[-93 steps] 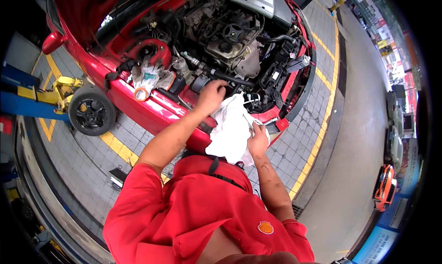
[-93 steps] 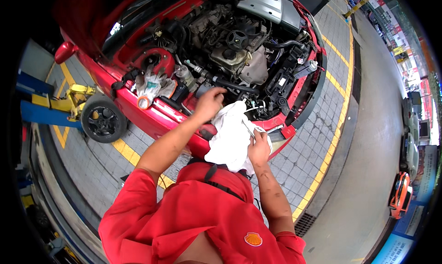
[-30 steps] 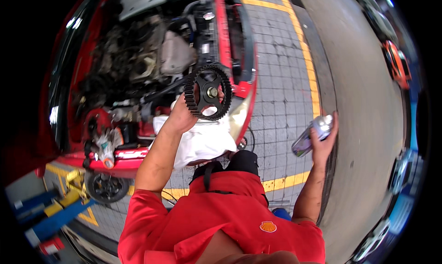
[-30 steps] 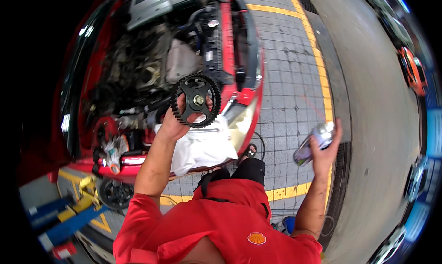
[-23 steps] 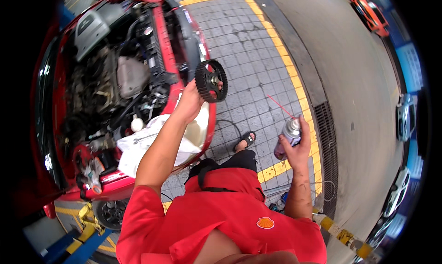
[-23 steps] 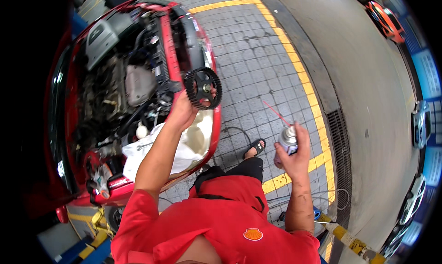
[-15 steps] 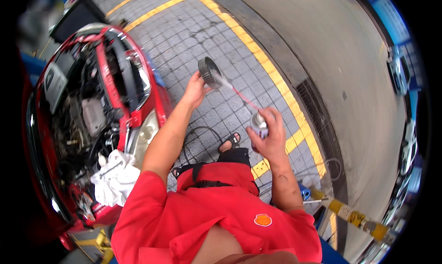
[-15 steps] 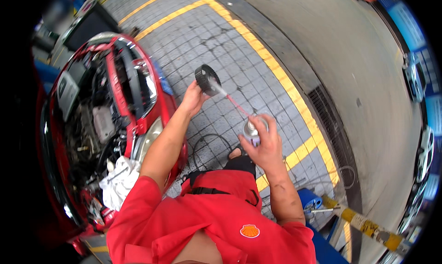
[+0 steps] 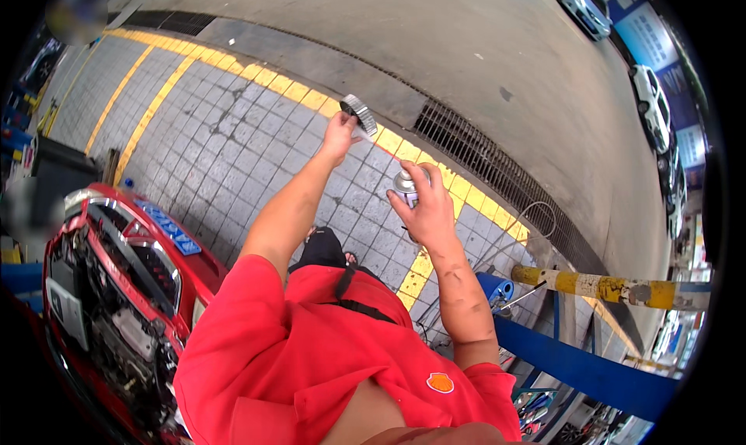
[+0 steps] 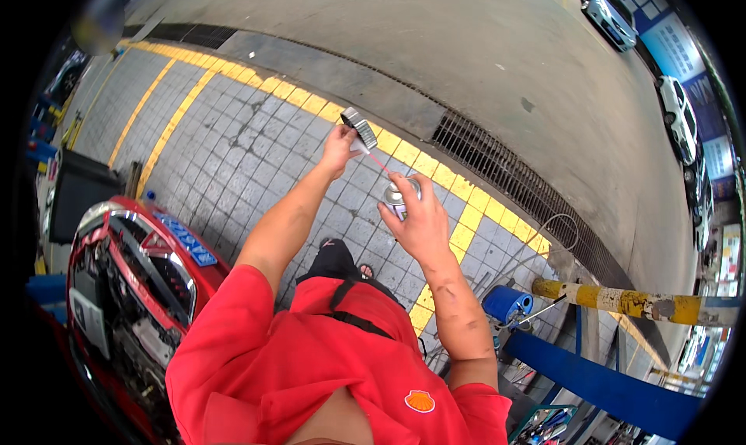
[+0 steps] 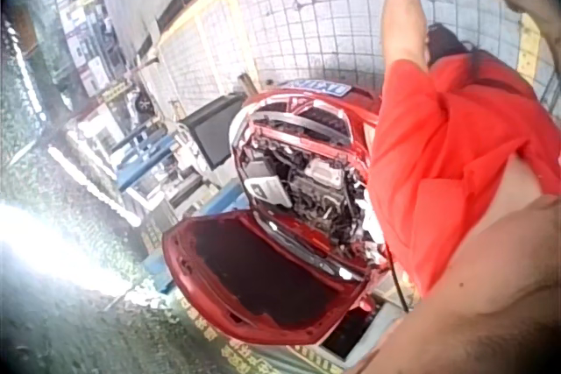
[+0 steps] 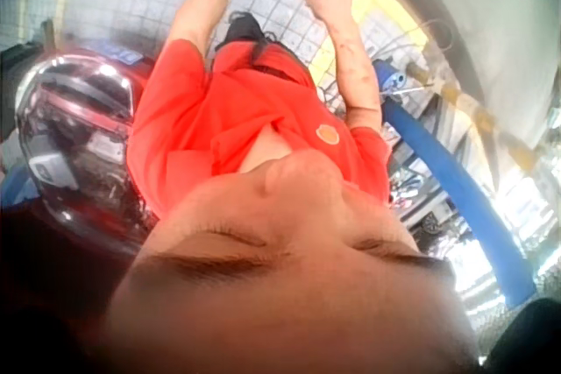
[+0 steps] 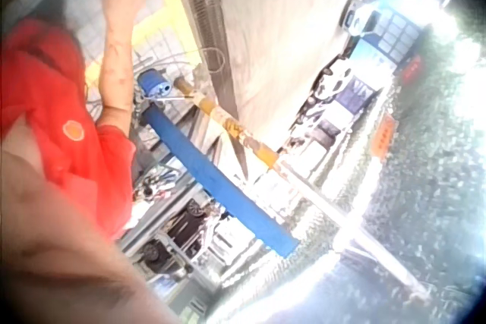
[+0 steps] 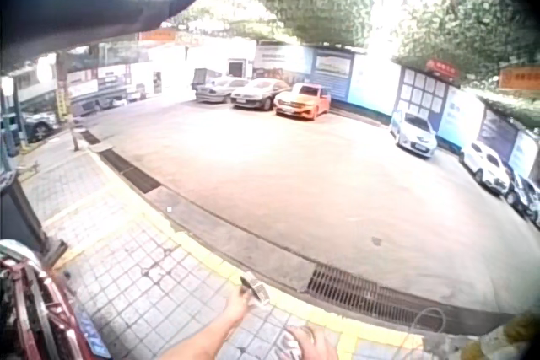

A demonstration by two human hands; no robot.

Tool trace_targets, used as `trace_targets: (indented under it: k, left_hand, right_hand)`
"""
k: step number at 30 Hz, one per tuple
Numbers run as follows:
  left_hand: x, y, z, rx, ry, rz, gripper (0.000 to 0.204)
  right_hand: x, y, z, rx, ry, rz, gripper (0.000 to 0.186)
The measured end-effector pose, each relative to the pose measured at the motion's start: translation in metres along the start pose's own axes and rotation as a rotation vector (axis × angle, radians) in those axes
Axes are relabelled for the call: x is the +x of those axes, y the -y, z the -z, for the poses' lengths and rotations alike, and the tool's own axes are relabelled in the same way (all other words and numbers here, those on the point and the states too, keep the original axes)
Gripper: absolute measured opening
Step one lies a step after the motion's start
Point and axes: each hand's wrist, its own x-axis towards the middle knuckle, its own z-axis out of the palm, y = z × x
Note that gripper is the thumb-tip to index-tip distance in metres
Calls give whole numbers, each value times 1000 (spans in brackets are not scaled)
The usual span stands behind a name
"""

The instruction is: The person works on a red car's engine bay, using a wrench to tighten bolts and a spray can to clean a gear. They wipe parts with a cloth and handle various engine components.

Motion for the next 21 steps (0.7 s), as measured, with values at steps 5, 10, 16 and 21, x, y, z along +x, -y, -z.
trace_targets:
  k: [5, 10, 16, 21]
  left_hand:
    - [96, -18, -44, 659, -48, -400, 26]
    - [169, -33, -86, 896, -29, -513, 23]
    - [247, -42, -132, 1036, 67, -488, 22]
    - [285, -44, -174, 1021, 136, -506, 22]
  right_hand:
    - [67, -35, 3, -83, -74, -134, 56]
    - [139, -74, -13, -159, -108, -223, 57]
    - [209, -119, -27, -112, -190, -343, 57]
    - [230, -172, -15, -140, -192, -355, 57]
